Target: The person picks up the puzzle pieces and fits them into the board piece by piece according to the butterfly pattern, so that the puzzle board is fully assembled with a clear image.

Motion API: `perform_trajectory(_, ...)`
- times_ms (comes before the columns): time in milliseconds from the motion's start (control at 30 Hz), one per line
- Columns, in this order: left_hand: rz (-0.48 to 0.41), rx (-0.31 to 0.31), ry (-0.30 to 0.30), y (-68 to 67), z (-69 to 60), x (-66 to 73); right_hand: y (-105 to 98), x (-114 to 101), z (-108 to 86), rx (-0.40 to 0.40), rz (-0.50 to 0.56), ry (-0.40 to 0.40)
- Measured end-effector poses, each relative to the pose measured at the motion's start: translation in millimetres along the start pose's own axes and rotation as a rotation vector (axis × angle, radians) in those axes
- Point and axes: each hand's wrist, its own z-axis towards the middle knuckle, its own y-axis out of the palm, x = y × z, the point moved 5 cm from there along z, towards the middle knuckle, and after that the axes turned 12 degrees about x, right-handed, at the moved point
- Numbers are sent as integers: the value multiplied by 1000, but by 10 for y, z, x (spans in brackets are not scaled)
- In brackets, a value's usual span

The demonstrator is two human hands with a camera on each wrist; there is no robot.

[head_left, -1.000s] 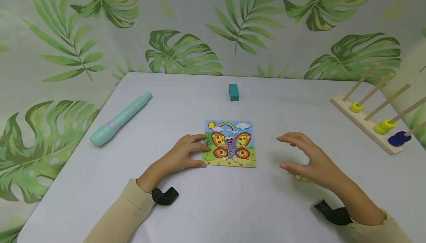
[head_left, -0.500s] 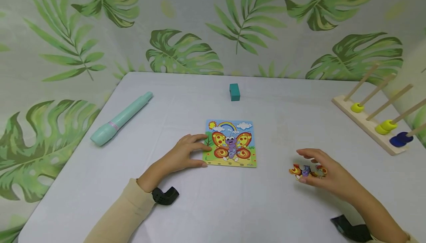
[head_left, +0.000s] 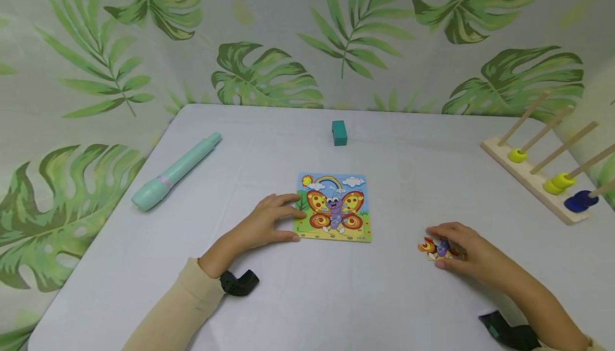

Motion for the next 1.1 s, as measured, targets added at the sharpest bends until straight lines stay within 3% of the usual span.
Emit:
perform_trajectory(333,-1,7,3,8,0,-1,12,-66,34,-2,-69,-41)
perform_trajectory(567,4,9,6,5,-2,-3,-11,-183,126,23,-26,-41)
perform_trajectory(833,8,9,8,11,6,-20,16,-593,405,141,65,-100)
perform_trajectory(1100,9,3,2,20,2,-30,291,-957,716,187,163,-113)
